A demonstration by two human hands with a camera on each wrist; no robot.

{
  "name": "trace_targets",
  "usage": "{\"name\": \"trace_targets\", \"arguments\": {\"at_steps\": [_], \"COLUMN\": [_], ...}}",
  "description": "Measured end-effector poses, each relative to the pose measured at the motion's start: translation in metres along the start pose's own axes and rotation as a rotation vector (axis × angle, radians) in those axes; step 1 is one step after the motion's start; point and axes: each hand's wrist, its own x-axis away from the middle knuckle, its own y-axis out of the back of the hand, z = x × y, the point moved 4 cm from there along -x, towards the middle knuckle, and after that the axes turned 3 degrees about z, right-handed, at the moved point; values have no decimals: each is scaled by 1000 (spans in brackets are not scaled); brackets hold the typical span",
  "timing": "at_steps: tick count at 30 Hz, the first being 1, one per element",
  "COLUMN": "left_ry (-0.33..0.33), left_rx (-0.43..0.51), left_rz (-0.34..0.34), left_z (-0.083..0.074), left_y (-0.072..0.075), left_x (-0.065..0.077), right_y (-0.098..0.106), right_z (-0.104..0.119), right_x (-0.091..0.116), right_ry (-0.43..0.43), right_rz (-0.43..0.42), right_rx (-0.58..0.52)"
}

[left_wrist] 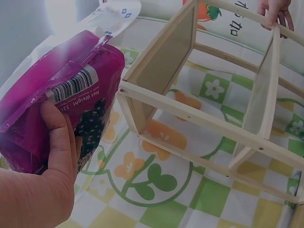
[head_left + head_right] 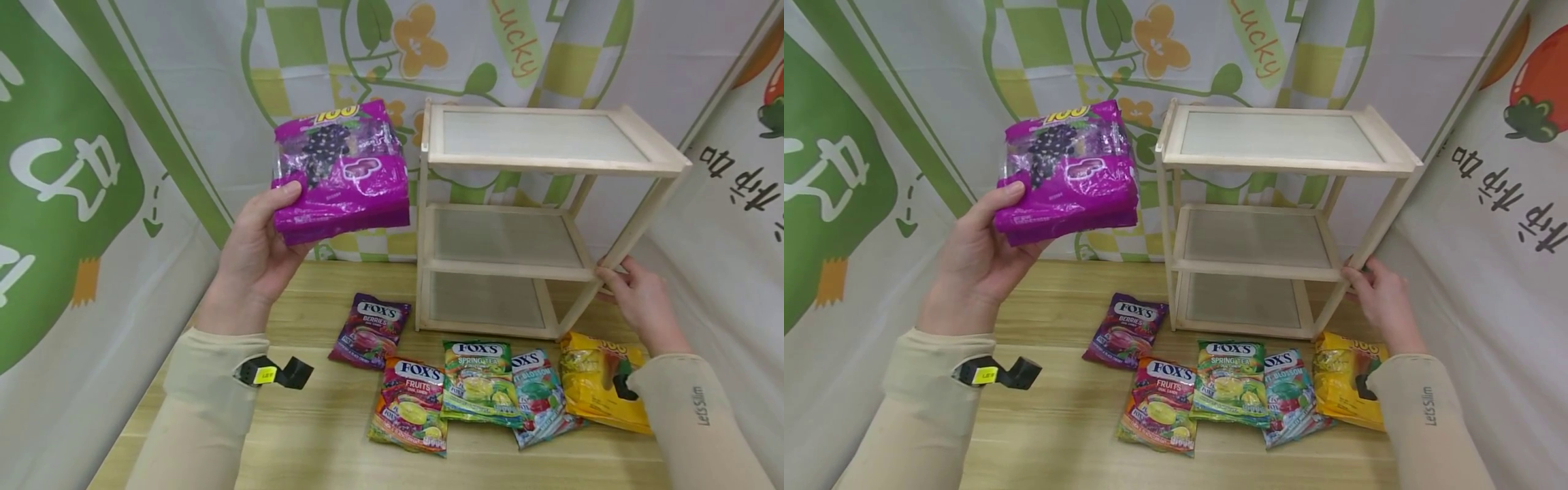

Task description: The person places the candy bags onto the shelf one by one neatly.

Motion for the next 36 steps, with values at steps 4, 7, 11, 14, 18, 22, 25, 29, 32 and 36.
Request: {"name": "trace_targets", "arguments": {"at_steps": [4,7,11,14,18,22,25,29,32,36], "left_ry": [-3,-5,-7,-5,-4,-7,-20,-29,-28,-37], "left_rx": [-11,-7,11,19,37,55,48,46,55,62], "left_rz": [-2,1,5,13,33,45,55,57,56,66], "left_z": [2,3,5,7,8,8,8,8,8,8], "left_y": [-3,-5,-9,-11,-15,-20,-23,-26,-27,-30], "left_x": [-2,-2,-3,-4,-7,-10,-12,-12,-13,-13], "right_y": [0,0,-1,0,1,1,1,1,0,0], "right_z": [0,0,0,-1,-1,-1,-1,-1,-1,-1], "right_x": [0,0,1,2,2,2,2,2,2,1], "right_ry": [2,3,-6,-6,2,9,8,6,7,1], "right_rz": [-2,1,7,2,-5,-7,-7,-10,-11,-7], "right_rx": [5,-4,-8,-14,-38,-39,-38,-54,-66,-62]}}
